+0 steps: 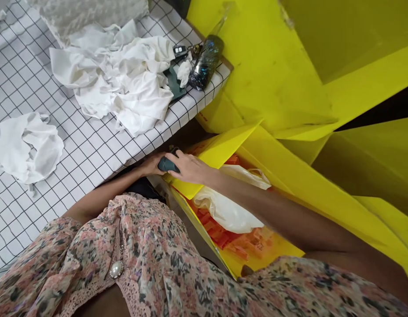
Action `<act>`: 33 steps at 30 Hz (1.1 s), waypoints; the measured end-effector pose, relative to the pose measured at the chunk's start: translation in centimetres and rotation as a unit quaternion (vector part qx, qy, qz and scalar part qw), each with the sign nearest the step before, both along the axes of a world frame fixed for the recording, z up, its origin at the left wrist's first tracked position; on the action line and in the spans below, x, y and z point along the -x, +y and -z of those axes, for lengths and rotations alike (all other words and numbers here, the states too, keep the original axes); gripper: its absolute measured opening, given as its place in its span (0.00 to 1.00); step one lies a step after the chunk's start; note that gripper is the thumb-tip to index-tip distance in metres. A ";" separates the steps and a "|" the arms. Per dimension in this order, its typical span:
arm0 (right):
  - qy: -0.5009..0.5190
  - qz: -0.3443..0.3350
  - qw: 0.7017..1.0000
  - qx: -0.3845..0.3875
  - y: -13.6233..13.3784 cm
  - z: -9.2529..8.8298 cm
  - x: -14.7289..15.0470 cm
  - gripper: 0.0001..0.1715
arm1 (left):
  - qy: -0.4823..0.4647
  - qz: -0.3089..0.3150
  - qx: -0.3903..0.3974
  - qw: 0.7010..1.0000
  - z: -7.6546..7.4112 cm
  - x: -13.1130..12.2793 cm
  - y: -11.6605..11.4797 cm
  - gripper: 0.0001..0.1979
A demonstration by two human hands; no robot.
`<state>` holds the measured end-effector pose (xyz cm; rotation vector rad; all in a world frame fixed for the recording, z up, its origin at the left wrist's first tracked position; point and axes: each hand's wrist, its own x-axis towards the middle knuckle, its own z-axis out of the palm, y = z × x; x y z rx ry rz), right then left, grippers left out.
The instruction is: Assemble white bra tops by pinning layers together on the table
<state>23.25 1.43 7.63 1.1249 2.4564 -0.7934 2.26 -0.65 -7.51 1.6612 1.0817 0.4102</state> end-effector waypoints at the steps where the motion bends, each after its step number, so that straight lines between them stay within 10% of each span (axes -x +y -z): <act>1: -0.008 0.036 0.999 0.010 -0.1 0.1 0.1 0.33 | -0.002 -0.002 -0.002 1.000 -0.1 0.0 -0.1 0.37; 9: -0.041 0.135 0.989 -0.038 0.5 0.1 0.8 0.24 | 0.012 -0.051 -0.034 0.998 -1.4 -0.1 -0.6 0.39; 25: -0.039 -0.018 0.996 -0.082 -0.7 -0.7 0.5 0.29 | 0.002 -0.008 -0.007 1.000 -1.0 -0.9 0.0 0.39; 33: -0.063 0.012 0.995 -0.078 -0.7 -0.5 0.8 0.29 | 0.005 -0.004 -0.013 1.000 -1.0 -1.0 -0.3 0.37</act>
